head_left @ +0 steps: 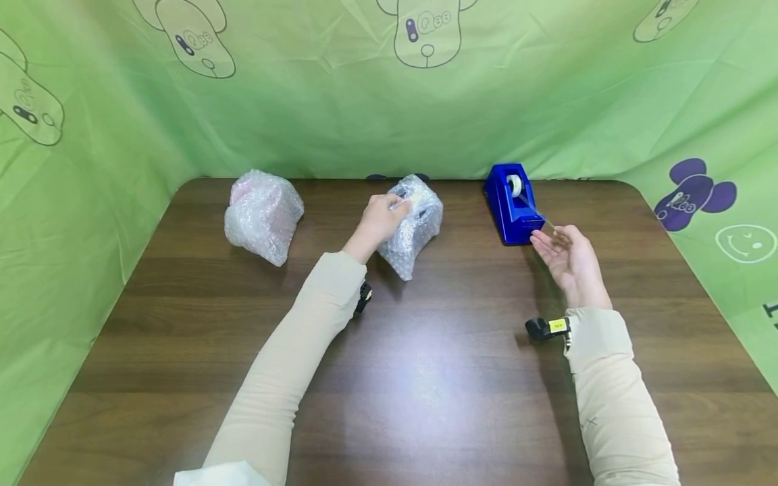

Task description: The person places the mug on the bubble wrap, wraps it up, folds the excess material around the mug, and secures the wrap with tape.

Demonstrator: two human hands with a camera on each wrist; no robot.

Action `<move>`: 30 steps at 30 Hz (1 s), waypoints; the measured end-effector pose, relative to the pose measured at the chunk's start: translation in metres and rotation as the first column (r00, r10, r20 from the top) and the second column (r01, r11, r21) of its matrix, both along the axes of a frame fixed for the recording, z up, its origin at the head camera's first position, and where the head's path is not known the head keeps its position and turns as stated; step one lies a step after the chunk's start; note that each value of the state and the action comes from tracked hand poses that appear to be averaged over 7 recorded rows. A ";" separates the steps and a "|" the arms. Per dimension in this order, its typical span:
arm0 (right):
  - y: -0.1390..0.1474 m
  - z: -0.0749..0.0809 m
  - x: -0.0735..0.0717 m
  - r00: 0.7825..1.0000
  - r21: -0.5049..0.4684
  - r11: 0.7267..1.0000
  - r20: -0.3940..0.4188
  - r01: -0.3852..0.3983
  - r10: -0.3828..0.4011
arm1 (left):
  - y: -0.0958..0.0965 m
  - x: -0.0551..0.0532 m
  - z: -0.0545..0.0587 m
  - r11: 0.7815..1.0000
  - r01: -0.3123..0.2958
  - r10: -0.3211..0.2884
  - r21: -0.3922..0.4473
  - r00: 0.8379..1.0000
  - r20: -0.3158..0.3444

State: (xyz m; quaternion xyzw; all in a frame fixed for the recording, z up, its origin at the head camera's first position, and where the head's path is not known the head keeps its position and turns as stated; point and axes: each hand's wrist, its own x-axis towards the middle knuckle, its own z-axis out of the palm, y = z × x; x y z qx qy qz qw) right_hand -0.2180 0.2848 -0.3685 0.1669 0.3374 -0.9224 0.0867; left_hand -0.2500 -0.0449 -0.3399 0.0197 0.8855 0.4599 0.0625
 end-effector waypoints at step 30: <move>-0.051 0.002 -0.007 0.854 0.133 0.870 0.168 0.475 -0.492 | 0.000 0.000 -0.003 1.000 -0.007 0.007 0.019 1.000 0.002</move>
